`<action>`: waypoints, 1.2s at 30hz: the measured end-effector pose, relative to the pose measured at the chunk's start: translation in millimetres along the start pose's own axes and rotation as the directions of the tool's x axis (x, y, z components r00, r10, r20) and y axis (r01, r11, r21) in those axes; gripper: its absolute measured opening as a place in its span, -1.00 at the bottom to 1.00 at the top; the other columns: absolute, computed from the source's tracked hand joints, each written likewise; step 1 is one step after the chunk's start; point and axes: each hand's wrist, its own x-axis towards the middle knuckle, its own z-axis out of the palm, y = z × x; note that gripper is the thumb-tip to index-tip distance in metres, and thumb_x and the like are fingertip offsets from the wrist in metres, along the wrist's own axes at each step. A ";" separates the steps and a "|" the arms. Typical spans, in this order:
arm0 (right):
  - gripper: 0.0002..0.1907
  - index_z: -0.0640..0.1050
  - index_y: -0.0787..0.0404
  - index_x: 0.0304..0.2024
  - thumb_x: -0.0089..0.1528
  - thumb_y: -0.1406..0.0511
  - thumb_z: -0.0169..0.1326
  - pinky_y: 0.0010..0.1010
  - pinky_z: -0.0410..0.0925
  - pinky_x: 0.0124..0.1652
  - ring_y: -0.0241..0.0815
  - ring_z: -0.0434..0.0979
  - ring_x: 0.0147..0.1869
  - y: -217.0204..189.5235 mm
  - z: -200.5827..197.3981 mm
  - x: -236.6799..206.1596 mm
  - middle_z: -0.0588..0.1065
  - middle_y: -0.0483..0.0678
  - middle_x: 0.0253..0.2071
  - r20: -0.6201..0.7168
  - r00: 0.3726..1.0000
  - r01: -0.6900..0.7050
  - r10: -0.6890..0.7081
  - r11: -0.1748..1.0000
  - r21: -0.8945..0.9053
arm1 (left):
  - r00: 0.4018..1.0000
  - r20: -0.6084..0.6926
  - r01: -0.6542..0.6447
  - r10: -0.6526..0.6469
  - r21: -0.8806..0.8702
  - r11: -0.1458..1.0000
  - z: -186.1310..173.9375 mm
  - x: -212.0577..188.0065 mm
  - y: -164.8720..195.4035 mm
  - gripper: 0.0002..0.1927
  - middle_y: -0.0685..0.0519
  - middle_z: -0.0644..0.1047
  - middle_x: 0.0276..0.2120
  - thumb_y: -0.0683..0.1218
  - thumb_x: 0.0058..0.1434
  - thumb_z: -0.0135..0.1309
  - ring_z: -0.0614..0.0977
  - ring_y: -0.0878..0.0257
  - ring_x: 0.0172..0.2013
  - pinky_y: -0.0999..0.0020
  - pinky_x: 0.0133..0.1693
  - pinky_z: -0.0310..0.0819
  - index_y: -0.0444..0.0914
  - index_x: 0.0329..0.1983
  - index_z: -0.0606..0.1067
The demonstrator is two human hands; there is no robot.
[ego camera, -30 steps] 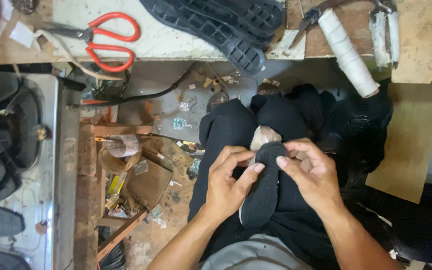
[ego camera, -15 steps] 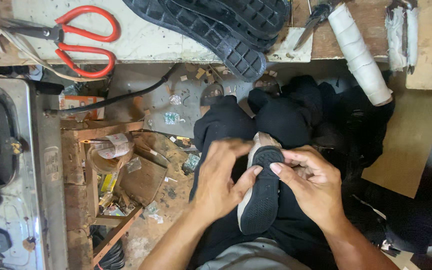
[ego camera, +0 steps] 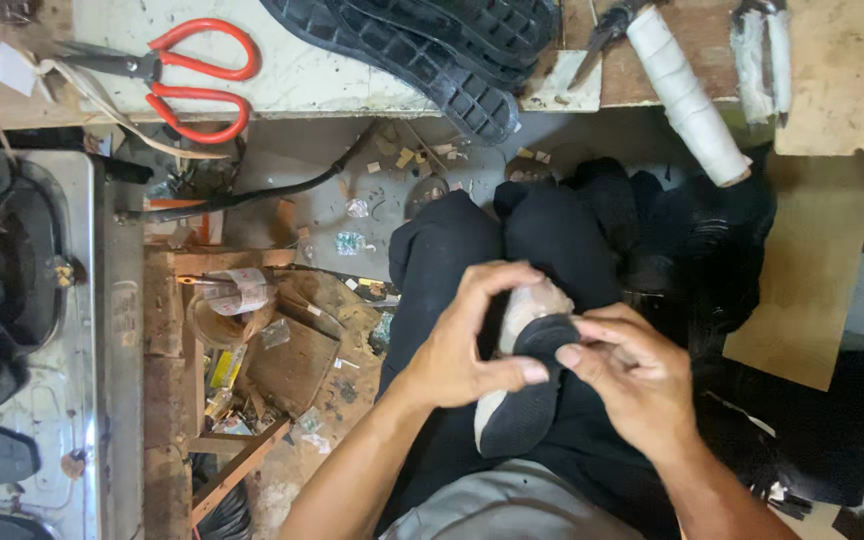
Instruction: The person sits on the floor of a shoe workshop and attaches black rubber soles to beige flat shoes. They hold a shoe on their lap, apply adhesive from a can, press a rubber sole onto the shoe, and hammer along the sole edge to secure it, working on shoes one at a time.
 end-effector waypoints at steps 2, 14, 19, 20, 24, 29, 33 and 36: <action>-0.73 0.57 0.38 -0.06 0.18 0.52 0.24 -0.56 0.45 -0.18 -0.34 0.54 -0.11 1.9 1.4 -10.3 0.53 -0.02 -0.08 -0.001 1.000 0.007 -0.007 0.998 0.060 | 1.000 -0.024 -0.011 0.011 -0.019 1.000 3.3 -0.2 -3.0 -0.23 -0.10 0.46 0.26 0.08 0.09 0.40 0.43 0.01 0.31 0.13 0.38 0.26 -0.23 0.33 0.39; -0.71 0.56 0.41 -0.05 0.18 0.56 0.24 -0.52 0.46 -0.15 -0.30 0.55 -0.09 -14.7 11.5 -49.0 0.52 0.01 -0.11 -0.032 0.995 0.098 -0.095 0.986 0.135 | 0.973 -0.112 -0.187 0.204 0.145 0.972 25.0 -23.5 42.7 -0.59 -0.16 0.52 0.15 -0.12 0.23 0.31 0.59 -0.02 0.19 0.10 0.31 0.42 -0.30 0.11 0.49; -0.69 0.53 0.40 -0.04 0.17 0.57 0.24 -0.51 0.45 -0.11 -0.28 0.53 -0.06 -47.5 20.8 -46.5 0.50 0.02 -0.07 0.006 0.982 0.179 -0.188 0.945 0.275 | 0.931 -0.229 -0.256 0.284 0.144 0.956 29.0 -34.5 56.9 -0.61 -0.18 0.52 0.16 -0.14 0.21 0.26 0.59 -0.06 0.16 0.08 0.25 0.47 -0.31 0.08 0.48; -0.68 0.54 0.40 -0.05 0.15 0.56 0.26 -0.51 0.44 -0.12 -0.28 0.53 -0.08 -56.3 19.1 -44.4 0.49 0.02 -0.09 0.055 0.977 0.191 -0.207 0.957 0.220 | 0.917 -0.264 -0.272 0.298 0.130 0.953 29.3 -36.8 60.0 -0.61 -0.19 0.52 0.18 -0.14 0.22 0.25 0.58 -0.07 0.17 0.08 0.25 0.47 -0.31 0.09 0.48; -0.69 0.57 0.34 -0.15 0.07 0.48 0.35 -0.54 0.46 -0.23 -0.33 0.57 -0.21 -85.2 12.7 -37.3 0.52 -0.05 -0.20 0.222 0.944 0.268 -0.243 0.959 -0.089 | 0.895 -0.320 -0.285 0.312 0.128 0.950 27.6 -49.3 72.4 -0.47 -0.21 0.47 0.15 -0.06 0.20 0.24 0.50 -0.14 0.26 -0.01 0.30 0.39 -0.35 0.19 0.41; -0.69 0.54 0.34 -0.18 0.07 0.45 0.35 -0.47 0.47 -0.23 -0.26 0.57 -0.23 -84.9 23.6 -33.7 0.52 -0.03 -0.24 0.375 0.895 0.306 -0.241 0.944 -0.123 | 0.970 -0.159 -0.129 0.187 0.319 0.939 15.2 -74.5 79.2 -0.49 -0.18 0.53 0.16 -0.02 0.22 0.19 0.52 -0.15 0.29 0.03 0.30 0.38 -0.32 0.19 0.44; -0.69 0.53 0.33 -0.18 0.07 0.44 0.35 -0.46 0.48 -0.22 -0.24 0.59 -0.21 -73.5 28.8 -41.8 0.52 -0.03 -0.23 0.399 0.877 0.335 -0.267 0.936 -0.111 | 0.969 -0.127 -0.151 0.214 0.381 0.912 15.3 -88.2 74.5 -0.51 -0.16 0.53 0.09 -0.02 0.20 0.23 0.54 -0.15 0.23 -0.02 0.30 0.41 -0.34 0.13 0.44; -0.70 0.54 0.33 -0.20 0.07 0.45 0.35 -0.47 0.49 -0.25 -0.25 0.61 -0.24 -69.5 30.3 -50.3 0.54 -0.03 -0.23 0.390 0.888 0.297 -0.243 0.951 -0.083 | 0.960 -0.125 -0.188 0.249 0.370 0.910 20.4 -94.0 70.5 -0.61 -0.11 0.55 0.01 -0.06 0.25 0.22 0.58 -0.08 0.16 0.00 0.26 0.48 -0.32 0.08 0.47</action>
